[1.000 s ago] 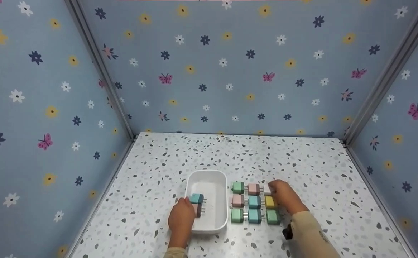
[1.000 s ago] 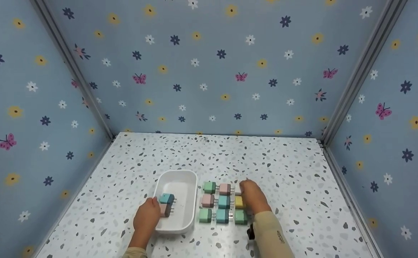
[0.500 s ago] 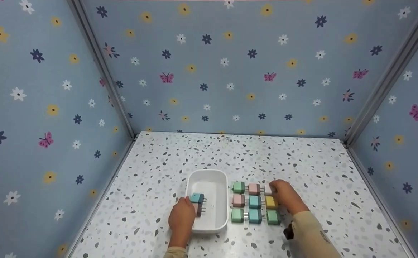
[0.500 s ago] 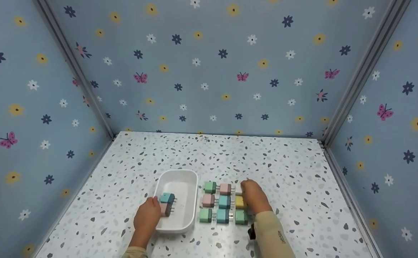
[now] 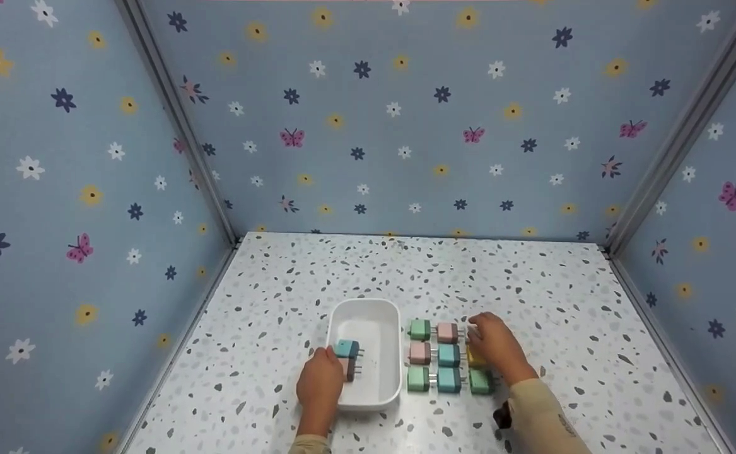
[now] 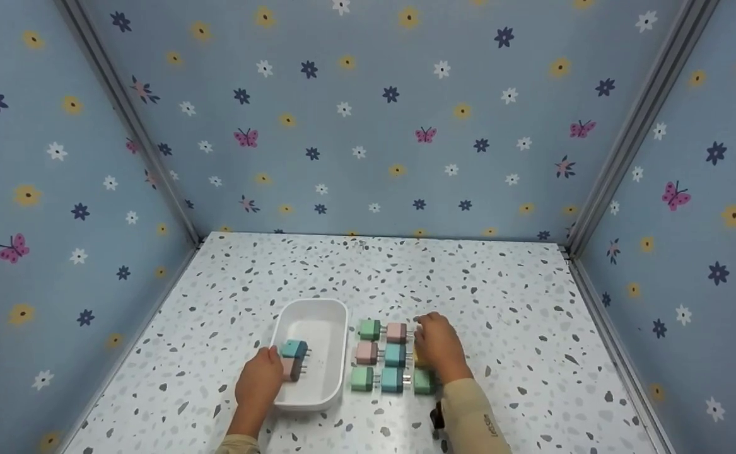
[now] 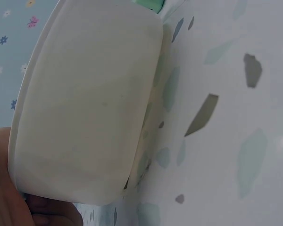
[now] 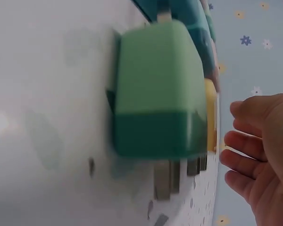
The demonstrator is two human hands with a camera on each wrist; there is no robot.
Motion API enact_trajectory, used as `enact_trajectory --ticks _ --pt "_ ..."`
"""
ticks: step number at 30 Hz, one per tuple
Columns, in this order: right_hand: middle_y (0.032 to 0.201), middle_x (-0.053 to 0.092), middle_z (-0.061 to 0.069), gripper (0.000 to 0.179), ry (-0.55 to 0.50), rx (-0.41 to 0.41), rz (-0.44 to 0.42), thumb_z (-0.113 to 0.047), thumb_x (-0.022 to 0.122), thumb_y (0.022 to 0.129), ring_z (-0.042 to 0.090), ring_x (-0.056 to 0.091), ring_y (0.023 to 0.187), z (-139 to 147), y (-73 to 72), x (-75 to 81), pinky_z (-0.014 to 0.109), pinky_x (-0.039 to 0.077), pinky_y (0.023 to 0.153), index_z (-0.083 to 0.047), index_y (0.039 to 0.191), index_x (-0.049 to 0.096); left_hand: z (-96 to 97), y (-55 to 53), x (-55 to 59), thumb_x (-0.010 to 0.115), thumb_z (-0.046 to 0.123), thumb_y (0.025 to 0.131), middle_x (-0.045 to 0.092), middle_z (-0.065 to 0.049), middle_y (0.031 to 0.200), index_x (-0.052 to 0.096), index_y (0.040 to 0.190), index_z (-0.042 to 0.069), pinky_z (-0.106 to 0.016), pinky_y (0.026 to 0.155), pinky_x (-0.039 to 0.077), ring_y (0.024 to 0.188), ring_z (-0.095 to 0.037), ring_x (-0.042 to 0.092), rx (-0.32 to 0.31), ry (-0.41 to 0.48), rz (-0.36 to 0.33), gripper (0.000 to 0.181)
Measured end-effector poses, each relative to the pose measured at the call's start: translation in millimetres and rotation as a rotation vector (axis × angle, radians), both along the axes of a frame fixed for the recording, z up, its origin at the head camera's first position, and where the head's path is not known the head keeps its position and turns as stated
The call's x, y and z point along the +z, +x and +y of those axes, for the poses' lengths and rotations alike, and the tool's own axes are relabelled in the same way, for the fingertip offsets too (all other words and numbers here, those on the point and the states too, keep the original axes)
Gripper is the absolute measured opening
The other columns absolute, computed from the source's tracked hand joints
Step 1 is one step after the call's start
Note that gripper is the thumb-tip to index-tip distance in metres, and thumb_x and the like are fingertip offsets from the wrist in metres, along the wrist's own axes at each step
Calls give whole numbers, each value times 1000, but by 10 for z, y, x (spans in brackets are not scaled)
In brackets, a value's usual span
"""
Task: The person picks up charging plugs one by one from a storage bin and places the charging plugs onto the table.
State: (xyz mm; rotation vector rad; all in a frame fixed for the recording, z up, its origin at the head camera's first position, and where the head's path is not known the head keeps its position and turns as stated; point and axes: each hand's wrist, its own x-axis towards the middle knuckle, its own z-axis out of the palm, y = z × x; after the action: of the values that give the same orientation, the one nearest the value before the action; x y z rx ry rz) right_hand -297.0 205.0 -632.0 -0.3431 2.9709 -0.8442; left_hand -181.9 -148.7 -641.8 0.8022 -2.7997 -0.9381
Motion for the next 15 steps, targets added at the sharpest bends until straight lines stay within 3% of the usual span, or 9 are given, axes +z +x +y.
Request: enact_trajectory --ticks 6,15 --pt "131 63 14 31 -23 19 84 -17 66 100 34 58 127 -207 116 23 52 45 106 -3 127 67 3 1 6 38 35 110 72 -12 84 66 102 4 -40 58 47 70 -26 67 4 -1 16 42" --pt "127 65 14 31 -66 64 167 -17 73 97 31 61 123 -427 274 182 50 47 105 -4 124 69 16 -2 18 38 34 111 73 -14 89 66 105 4 -42 61 48 75 -29 69 19 18 1 42"
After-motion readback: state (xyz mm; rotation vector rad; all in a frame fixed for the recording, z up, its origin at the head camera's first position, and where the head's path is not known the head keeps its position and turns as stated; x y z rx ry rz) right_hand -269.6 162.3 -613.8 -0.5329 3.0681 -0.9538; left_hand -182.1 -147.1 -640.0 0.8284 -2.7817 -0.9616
